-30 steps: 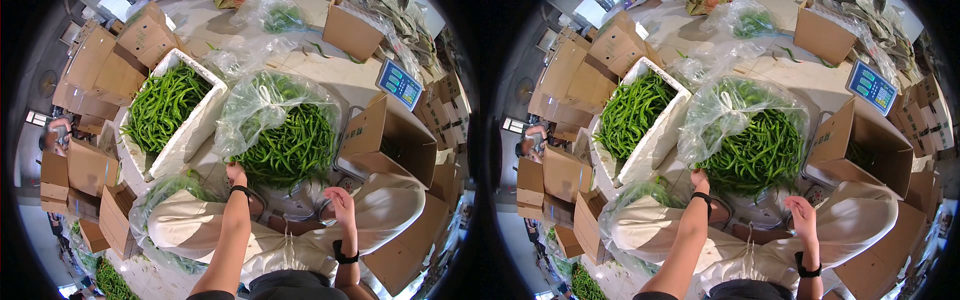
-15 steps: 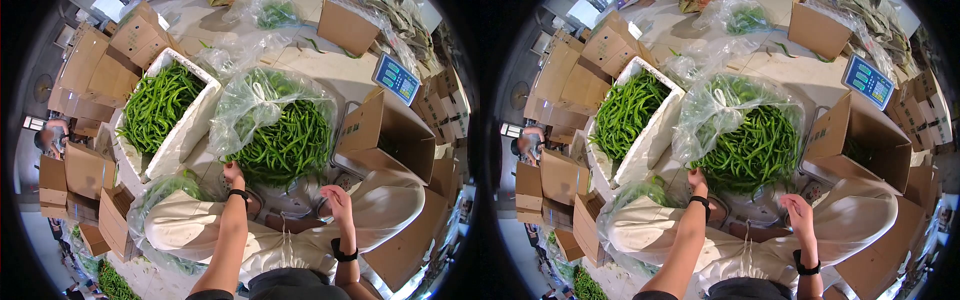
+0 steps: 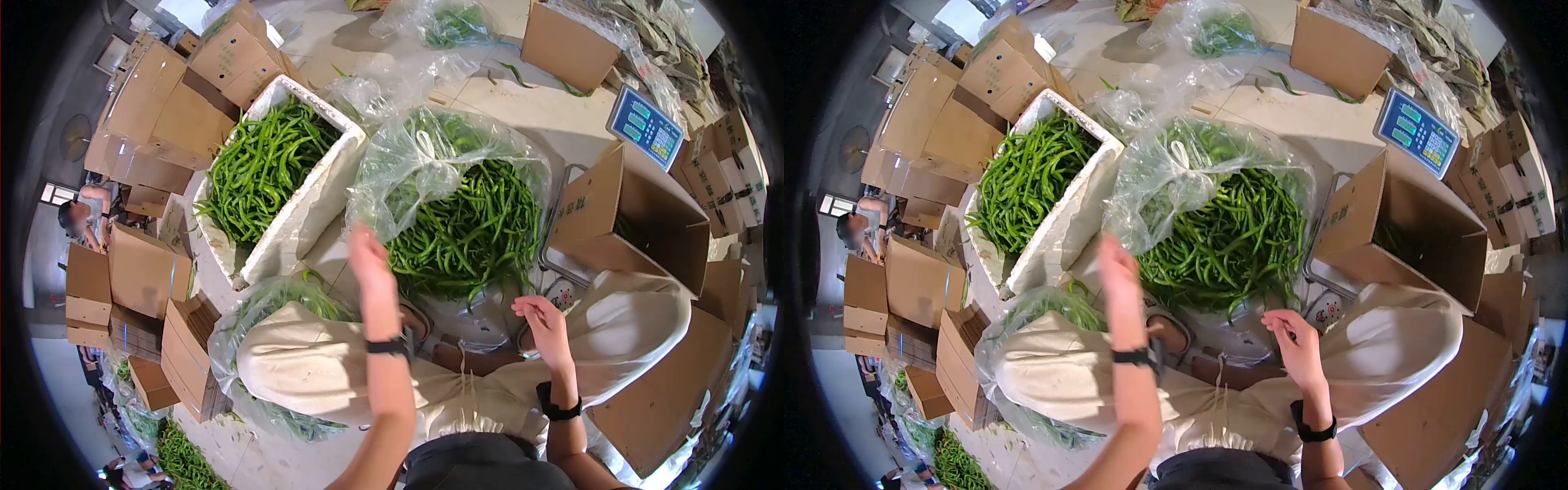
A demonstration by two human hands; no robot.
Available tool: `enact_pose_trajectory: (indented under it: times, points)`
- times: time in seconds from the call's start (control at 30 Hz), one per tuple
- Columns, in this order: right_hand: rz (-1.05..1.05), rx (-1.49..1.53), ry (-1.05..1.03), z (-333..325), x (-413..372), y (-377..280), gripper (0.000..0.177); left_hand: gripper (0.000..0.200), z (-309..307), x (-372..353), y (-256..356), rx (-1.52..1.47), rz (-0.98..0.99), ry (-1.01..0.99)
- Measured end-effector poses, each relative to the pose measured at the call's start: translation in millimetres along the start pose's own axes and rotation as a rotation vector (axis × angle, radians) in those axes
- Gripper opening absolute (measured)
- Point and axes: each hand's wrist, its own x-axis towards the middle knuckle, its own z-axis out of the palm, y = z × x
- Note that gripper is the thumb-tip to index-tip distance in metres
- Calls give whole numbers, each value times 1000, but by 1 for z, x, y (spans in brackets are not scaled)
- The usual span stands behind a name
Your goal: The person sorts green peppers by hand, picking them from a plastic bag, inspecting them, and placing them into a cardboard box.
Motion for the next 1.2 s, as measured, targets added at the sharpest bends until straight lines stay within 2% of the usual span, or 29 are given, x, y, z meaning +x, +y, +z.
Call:
enact_pose_trajectory:
  times: [0.03, 0.07, 0.13, 0.17, 0.2, 0.27, 0.33, 0.43, 0.53, 0.63, 0.77, 0.8, 0.9, 1.0, 1.07, 1.13, 1.2]
  points:
    - [2, -8, -9, 0, 0, -1, 17, 12, 6, 26, 39, -51, 148, -55]
    - [9, -2, -4, -2, 0, 1, 17, 19, 27, 14, 84, -2, 345, -103]
    - [9, 33, 11, -5, 0, 7, 17, 48, 17, 35, 108, 125, 416, -17]
    - [7, 53, 19, -5, 0, 10, 17, 37, 1, 49, 101, 159, 299, 81]
    - [5, 74, 24, -3, 1, 12, 17, 30, -26, 72, 81, 191, 183, 178]
    - [-4, 79, 19, 2, 1, 9, 17, 21, -116, 140, 12, 286, -65, 212]
    - [-1, 61, 12, 4, -4, 7, 17, 15, -174, 168, -60, 420, -131, 230]
    - [9, 11, -3, 3, -8, 7, 17, 13, -187, 151, -158, 942, -47, 312]
    - [12, -35, 16, -7, -14, 17, 17, 29, -165, 130, -168, 1234, 5, 480]
    - [37, 45, 78, -13, -17, 17, 17, 42, -133, 101, -147, 1185, -177, 528]
    - [61, 25, 98, -14, -15, 20, 16, 46, -144, 108, -147, 1109, -161, 492]
    - [58, -1, 88, -13, -15, 23, 16, 46, -146, 113, -148, 1168, -194, 475]
    - [47, -30, 64, -6, -11, 25, 16, 44, -150, 115, -156, 1190, -75, 282]
    - [32, -49, 52, 1, -8, 15, 16, 43, -150, 106, -159, 1067, -32, 327]
    - [29, -52, 52, 0, -7, 15, 16, 39, -207, 146, -206, 942, 2, 373]
    - [34, -35, 59, 0, -5, 21, 17, 36, -214, 148, -209, 964, -9, 431]
    - [53, -45, 55, 0, -4, 16, 17, 33, -166, 100, -169, 1133, -73, 508]
